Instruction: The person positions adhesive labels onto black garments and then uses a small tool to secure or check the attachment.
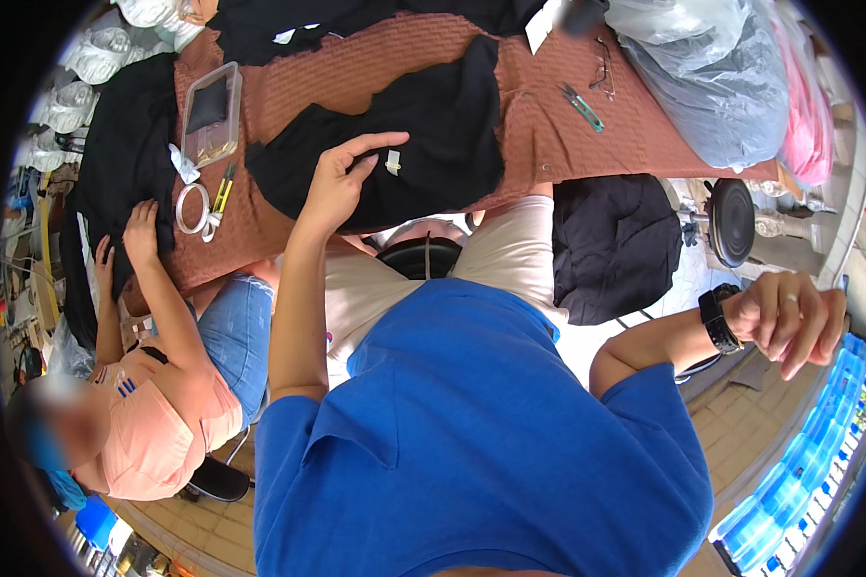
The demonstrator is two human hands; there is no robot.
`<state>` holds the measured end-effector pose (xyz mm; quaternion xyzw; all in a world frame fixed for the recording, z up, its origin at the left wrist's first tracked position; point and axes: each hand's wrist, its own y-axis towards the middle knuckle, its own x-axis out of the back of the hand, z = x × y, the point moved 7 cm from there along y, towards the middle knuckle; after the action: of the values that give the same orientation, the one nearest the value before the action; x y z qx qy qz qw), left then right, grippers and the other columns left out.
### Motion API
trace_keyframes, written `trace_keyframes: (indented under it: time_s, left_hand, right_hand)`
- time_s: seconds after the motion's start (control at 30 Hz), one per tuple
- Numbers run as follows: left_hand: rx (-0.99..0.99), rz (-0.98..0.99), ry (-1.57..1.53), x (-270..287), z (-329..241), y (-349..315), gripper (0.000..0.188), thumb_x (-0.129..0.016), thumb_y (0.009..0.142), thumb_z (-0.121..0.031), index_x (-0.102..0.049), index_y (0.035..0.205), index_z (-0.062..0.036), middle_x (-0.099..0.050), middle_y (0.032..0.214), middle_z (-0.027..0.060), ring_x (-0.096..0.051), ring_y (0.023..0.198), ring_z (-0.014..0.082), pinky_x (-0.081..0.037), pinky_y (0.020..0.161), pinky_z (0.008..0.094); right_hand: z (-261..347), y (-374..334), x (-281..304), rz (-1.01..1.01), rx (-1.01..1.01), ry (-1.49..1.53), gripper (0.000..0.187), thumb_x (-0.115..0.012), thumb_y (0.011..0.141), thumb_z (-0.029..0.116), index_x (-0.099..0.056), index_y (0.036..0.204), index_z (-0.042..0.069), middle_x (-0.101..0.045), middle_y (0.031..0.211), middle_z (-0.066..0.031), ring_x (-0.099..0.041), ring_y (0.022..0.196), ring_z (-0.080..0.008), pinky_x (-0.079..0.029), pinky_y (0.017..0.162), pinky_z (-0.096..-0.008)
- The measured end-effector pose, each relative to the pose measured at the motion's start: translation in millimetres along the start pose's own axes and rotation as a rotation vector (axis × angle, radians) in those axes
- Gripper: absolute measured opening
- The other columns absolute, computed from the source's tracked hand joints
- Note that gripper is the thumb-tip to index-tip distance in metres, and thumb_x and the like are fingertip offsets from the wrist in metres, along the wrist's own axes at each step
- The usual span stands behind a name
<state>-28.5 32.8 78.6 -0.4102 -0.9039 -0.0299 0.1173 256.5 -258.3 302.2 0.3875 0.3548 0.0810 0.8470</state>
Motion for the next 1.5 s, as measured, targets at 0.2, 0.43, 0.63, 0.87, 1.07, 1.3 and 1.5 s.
trace_keyframes:
  time_s: [0.2, 0.43, 0.63, 0.87, 1.07, 1.3, 1.5]
  left_hand:
    - [-0.167, -0.085, -0.049, -3, -40, -2, 0.047, -0.045, 0.092, 0.013, -0.065, 0.131, -0.0029, -0.066, 0.134, 0.0079, -0.057, 0.129, 0.0181, -0.036, 0.113, 0.0296]
    - [-0.27, -0.1, -0.08, 7, -77, 0, 0.053, -0.046, 0.089, 0.013, -0.058, 0.139, -0.0013, -0.059, 0.144, 0.0096, -0.048, 0.139, 0.0209, -0.028, 0.119, 0.0336]
    - [-0.274, -0.129, -0.092, 10, -77, -2, 0.056, -0.046, 0.088, 0.014, -0.056, 0.141, -0.0013, -0.055, 0.147, 0.0105, -0.045, 0.142, 0.0212, -0.027, 0.12, 0.0339]
    - [-0.211, -0.223, -0.155, 2, -65, -6, 0.048, -0.065, 0.088, 0.005, -0.061, 0.136, -0.0015, -0.062, 0.137, 0.0088, -0.055, 0.127, 0.0168, -0.039, 0.11, 0.0301]
    - [-0.211, -0.301, -0.129, 1, -59, -9, 0.052, -0.075, 0.083, 0.005, -0.062, 0.133, 0.0001, -0.065, 0.129, 0.0083, -0.06, 0.115, 0.0131, -0.047, 0.102, 0.0286]
    - [-0.201, -0.34, -0.077, 2, -56, -8, 0.053, -0.076, 0.082, 0.005, -0.062, 0.133, -0.0003, -0.066, 0.129, 0.008, -0.06, 0.115, 0.0135, -0.046, 0.103, 0.0288]
    - [-0.161, -0.325, -0.098, 1, -52, -8, 0.053, -0.076, 0.082, 0.004, -0.063, 0.133, -0.0008, -0.067, 0.125, 0.0068, -0.06, 0.114, 0.013, -0.046, 0.102, 0.0277]
  right_hand:
    - [-157, -17, 88, -0.461, -0.527, -0.592, 0.017, -0.058, 0.102, 0.011, -0.056, 0.115, 0.001, -0.069, 0.109, -0.0156, -0.069, 0.099, -0.025, -0.058, 0.084, -0.0362]
    - [-316, -64, 193, -0.852, -0.667, -0.262, 0.013, -0.056, 0.102, 0.008, -0.058, 0.112, -0.001, -0.067, 0.115, -0.0174, -0.068, 0.105, -0.0234, -0.056, 0.096, -0.0353]
    - [-359, -65, 149, -0.526, -1.065, 0.161, 0.042, -0.058, 0.101, 0.01, -0.05, 0.139, -0.006, -0.063, 0.131, -0.0167, -0.067, 0.112, -0.02, -0.058, 0.095, -0.032]
    - [-352, -64, 138, -0.359, -1.044, 0.132, 0.03, -0.064, 0.098, 0.007, -0.062, 0.126, -0.004, -0.072, 0.113, -0.0103, -0.073, 0.089, -0.0124, -0.062, 0.076, -0.0254]
    - [-338, -57, 135, -0.387, -0.979, -0.006, 0.031, -0.067, 0.094, 0.002, -0.064, 0.125, -0.004, -0.072, 0.113, -0.0106, -0.072, 0.092, -0.012, -0.061, 0.08, -0.0252]
    - [-333, -58, 134, -0.38, -0.925, 0.008, 0.033, -0.067, 0.093, 0.001, -0.065, 0.125, -0.003, -0.072, 0.115, -0.0106, -0.071, 0.096, -0.0132, -0.06, 0.084, -0.027]
    - [-335, -59, 132, -0.391, -0.945, -0.032, 0.031, -0.067, 0.093, 0.0, -0.066, 0.124, -0.002, -0.073, 0.113, -0.0092, -0.071, 0.094, -0.0125, -0.059, 0.084, -0.027]
